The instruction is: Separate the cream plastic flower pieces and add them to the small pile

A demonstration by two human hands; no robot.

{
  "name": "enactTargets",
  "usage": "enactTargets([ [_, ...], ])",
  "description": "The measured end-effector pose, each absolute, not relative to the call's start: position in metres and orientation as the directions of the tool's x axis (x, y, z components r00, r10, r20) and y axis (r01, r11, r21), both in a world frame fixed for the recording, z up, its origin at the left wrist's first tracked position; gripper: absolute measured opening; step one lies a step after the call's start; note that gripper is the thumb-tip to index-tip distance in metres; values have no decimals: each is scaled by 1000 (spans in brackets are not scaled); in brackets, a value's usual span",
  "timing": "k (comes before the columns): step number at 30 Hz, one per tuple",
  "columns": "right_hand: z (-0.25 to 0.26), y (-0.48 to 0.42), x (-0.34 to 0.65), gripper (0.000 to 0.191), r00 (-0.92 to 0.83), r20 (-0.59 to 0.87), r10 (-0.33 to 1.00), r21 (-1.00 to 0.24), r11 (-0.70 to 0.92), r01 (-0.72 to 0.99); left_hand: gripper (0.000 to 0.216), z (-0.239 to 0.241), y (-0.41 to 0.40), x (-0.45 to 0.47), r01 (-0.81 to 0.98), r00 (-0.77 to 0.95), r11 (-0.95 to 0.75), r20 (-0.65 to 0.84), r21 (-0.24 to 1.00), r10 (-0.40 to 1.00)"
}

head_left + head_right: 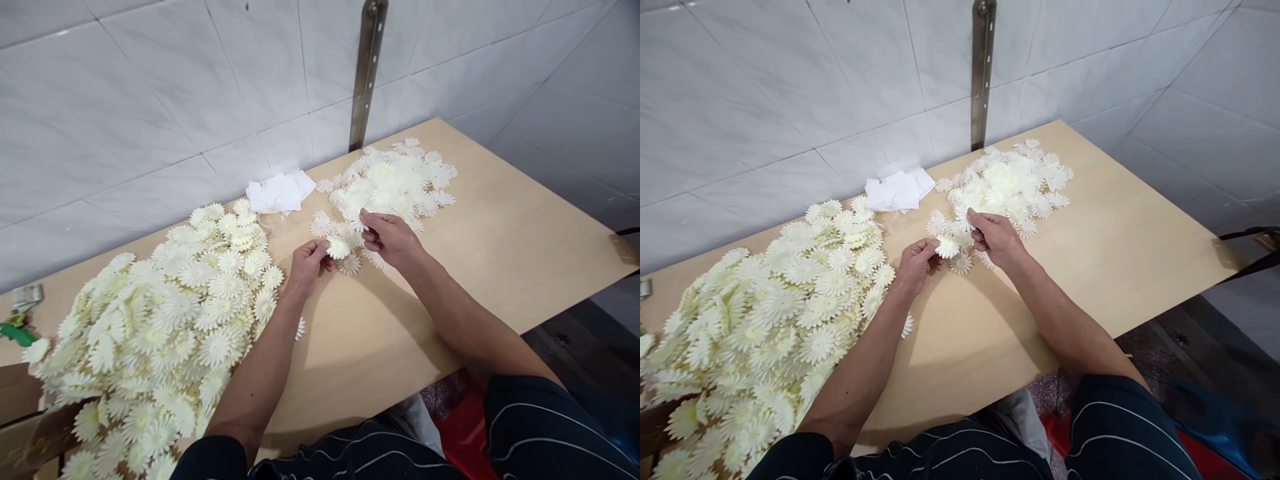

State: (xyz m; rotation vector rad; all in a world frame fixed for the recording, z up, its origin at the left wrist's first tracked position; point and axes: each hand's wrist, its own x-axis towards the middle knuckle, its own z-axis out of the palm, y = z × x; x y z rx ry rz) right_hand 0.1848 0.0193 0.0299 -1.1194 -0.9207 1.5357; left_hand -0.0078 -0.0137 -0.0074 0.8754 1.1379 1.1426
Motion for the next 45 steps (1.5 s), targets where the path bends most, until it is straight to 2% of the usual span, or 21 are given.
enactTargets([
  [4,40,26,192,49,-66,-338,939,-860,-336,-384,45,-4,-13,-8,-283,0,240,-250,929,968],
  [7,40,32,202,29,54,-318,947,-852,-260,-454,46,-6,-13,-8,-312,5,240,-251,919,968],
  [9,37,32,205,26,120,-238,964,-880,-162,-446,47,-7,-13,-8,-329,10,240,-251,913,968],
  [11,33,28,203,29,163,-99,982,-941,-39,-337,48,-8,-13,-8,-340,10,242,-254,909,967],
  [14,24,16,190,32,76,215,974,-977,213,33,49,-9,-13,-7,-347,-1,243,-260,906,966],
  [16,17,9,182,30,-84,377,923,-884,385,264,50,-9,-13,-7,-349,-9,237,-257,907,966],
  [19,6,6,174,26,-237,423,875,-770,485,416,50,-8,-13,-6,-352,-3,243,-261,904,965],
  [23,-1,9,171,25,-228,321,919,-796,392,460,50,-6,-13,-7,-362,19,269,-282,892,959],
  [28,4,7,168,23,-164,165,972,-897,217,385,48,-3,-14,-7,-388,45,289,-296,875,954],
  [31,6,6,167,23,-160,132,978,-912,183,367,47,-3,-14,-7,-393,63,282,-280,875,958],
  [38,6,5,166,44,-114,192,975,-880,223,419,46,-5,-15,-6,-380,66,261,-256,887,965],
  [42,13,3,170,61,-49,146,988,-905,154,398,49,-6,-15,-6,-360,70,252,-243,898,967],
  [45,15,7,174,71,15,87,996,-944,78,321,49,-5,-14,-7,-353,69,256,-247,900,966],
])
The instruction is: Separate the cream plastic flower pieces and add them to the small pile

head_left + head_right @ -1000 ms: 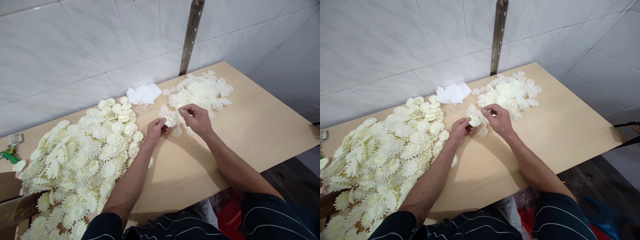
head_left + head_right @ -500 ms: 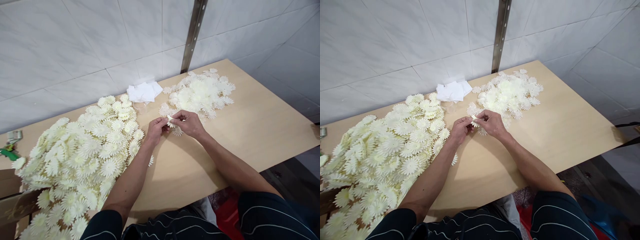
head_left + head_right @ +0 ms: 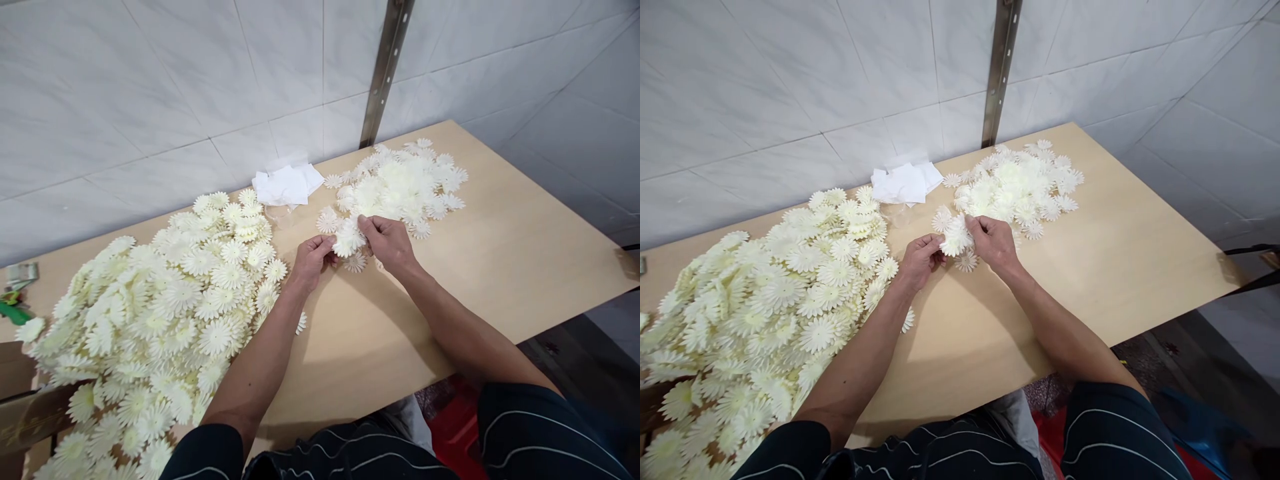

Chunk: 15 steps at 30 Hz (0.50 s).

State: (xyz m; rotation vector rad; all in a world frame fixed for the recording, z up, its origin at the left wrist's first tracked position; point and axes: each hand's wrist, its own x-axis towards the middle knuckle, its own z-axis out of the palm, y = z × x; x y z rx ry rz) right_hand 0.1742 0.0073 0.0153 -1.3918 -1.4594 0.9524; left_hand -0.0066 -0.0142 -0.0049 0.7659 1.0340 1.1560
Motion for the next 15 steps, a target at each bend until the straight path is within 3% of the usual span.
enactTargets([
  [6,12,21,176,74,73,-106,992,-994,-107,7,46,-3,-13,-9,-377,58,266,-264,887,963],
  [15,14,16,169,75,1,-148,989,-986,-147,-74,31,-3,-14,-9,-420,-2,258,-285,870,959],
])
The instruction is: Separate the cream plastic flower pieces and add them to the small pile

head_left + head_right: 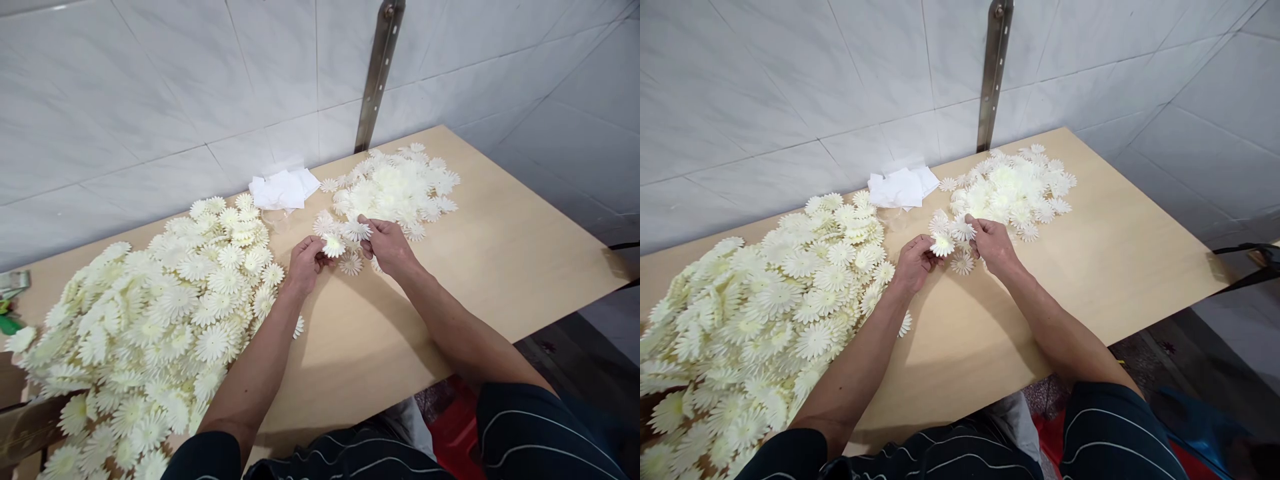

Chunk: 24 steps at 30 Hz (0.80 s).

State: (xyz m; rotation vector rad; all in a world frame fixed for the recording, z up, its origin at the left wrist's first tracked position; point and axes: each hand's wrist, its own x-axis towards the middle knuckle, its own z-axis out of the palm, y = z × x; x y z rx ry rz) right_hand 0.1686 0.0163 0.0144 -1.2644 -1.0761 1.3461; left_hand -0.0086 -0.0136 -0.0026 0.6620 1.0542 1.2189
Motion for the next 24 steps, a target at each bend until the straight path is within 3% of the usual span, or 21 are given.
enactTargets([
  [3,12,12,166,75,-31,-106,994,-994,-105,8,34,2,-13,-10,-451,48,317,-332,834,942],
  [9,14,2,163,70,-57,171,984,-870,178,459,59,6,-15,-7,-460,177,395,-354,795,918],
  [13,15,1,162,64,-56,231,971,-817,225,531,70,3,-20,-3,-404,179,351,-304,845,936],
  [17,16,3,166,62,-23,276,961,-803,244,544,62,-2,-20,-3,-359,87,279,-266,891,960],
  [20,19,6,171,63,6,200,980,-854,172,490,43,-1,-20,-4,-268,-37,166,-182,949,983],
  [24,21,9,174,63,-60,-61,996,-917,-32,397,33,7,-25,-1,-62,-146,-36,26,997,989],
])
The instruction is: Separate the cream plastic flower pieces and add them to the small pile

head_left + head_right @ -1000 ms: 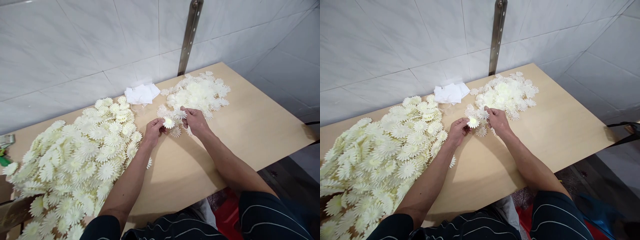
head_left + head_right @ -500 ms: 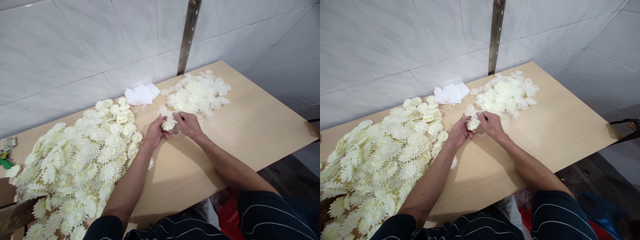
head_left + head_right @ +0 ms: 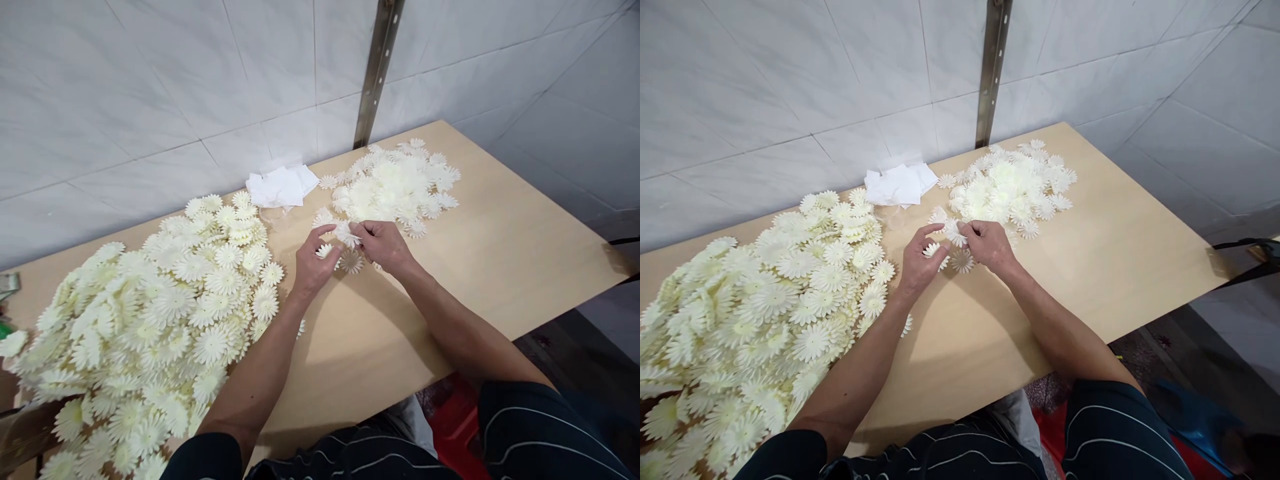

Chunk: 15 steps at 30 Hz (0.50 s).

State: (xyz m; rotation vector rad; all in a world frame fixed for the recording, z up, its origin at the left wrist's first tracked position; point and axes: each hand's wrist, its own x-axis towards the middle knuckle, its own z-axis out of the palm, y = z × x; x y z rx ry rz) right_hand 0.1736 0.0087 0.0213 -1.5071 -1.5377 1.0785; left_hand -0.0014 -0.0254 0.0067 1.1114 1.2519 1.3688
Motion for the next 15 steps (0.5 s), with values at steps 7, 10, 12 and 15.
enactTargets([
  [7,19,8,169,61,-157,-134,978,-892,-50,448,11,6,-31,6,-17,-148,-117,114,993,982],
  [10,20,9,172,64,-119,-93,989,-895,-30,446,9,2,-29,6,-6,-214,-117,113,993,970],
  [12,20,11,177,64,-74,-39,996,-896,-2,444,8,1,-28,5,-23,-255,-112,102,993,962],
  [15,19,17,185,64,17,-66,998,-948,-68,310,14,-1,-23,1,-76,-309,-71,44,995,950],
])
